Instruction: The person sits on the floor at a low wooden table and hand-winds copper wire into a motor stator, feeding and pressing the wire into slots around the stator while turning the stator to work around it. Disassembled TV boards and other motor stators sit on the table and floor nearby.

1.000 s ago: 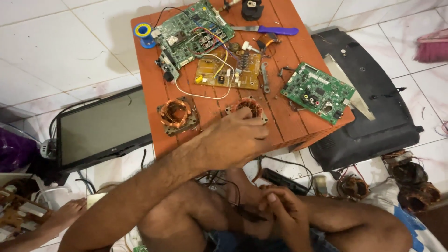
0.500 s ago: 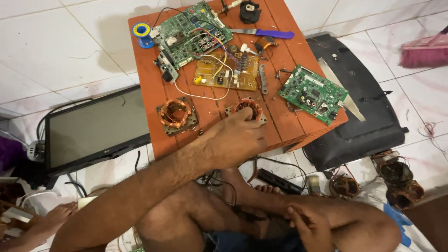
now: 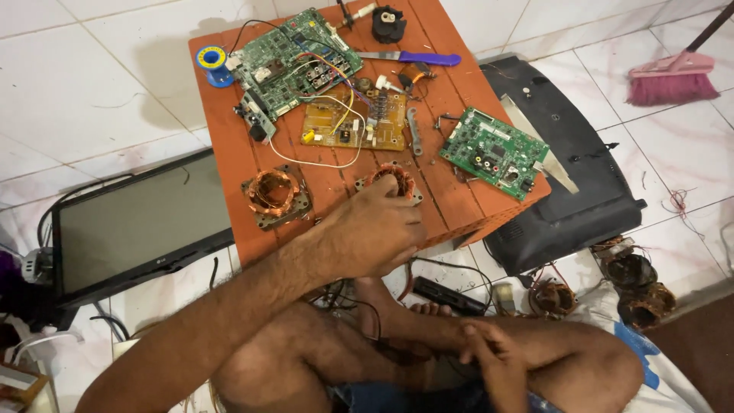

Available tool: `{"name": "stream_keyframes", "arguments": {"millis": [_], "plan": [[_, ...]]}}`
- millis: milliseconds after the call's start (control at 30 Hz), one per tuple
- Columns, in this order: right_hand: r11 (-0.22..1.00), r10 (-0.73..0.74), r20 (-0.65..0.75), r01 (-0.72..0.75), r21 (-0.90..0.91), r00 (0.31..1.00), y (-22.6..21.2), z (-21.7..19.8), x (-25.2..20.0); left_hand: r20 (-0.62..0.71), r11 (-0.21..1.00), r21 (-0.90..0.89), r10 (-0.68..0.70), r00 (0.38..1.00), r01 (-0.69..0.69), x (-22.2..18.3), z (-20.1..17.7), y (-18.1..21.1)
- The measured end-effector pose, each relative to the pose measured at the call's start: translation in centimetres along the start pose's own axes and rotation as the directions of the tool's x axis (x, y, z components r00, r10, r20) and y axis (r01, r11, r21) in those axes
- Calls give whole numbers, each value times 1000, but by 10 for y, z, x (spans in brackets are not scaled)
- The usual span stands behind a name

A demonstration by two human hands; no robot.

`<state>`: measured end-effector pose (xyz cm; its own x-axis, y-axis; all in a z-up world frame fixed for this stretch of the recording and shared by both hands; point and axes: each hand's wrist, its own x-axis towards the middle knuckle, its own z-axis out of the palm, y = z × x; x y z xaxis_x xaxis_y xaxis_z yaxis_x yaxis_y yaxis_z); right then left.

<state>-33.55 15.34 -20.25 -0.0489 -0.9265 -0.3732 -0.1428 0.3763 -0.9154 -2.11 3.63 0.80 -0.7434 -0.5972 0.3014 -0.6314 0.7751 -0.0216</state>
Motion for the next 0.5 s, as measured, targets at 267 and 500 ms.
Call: {"name": "stream_keyframes", "arguments": {"millis": [267,500], "plan": [[956,-258,19,253,146,966,-119,62,-17,22,1000,12,-18,1000,18,1,1,1],[680,-477,-236,526,510,846,-123,41,-14,-42,999,-49,1,999,-3,-1,8,-6]]}}
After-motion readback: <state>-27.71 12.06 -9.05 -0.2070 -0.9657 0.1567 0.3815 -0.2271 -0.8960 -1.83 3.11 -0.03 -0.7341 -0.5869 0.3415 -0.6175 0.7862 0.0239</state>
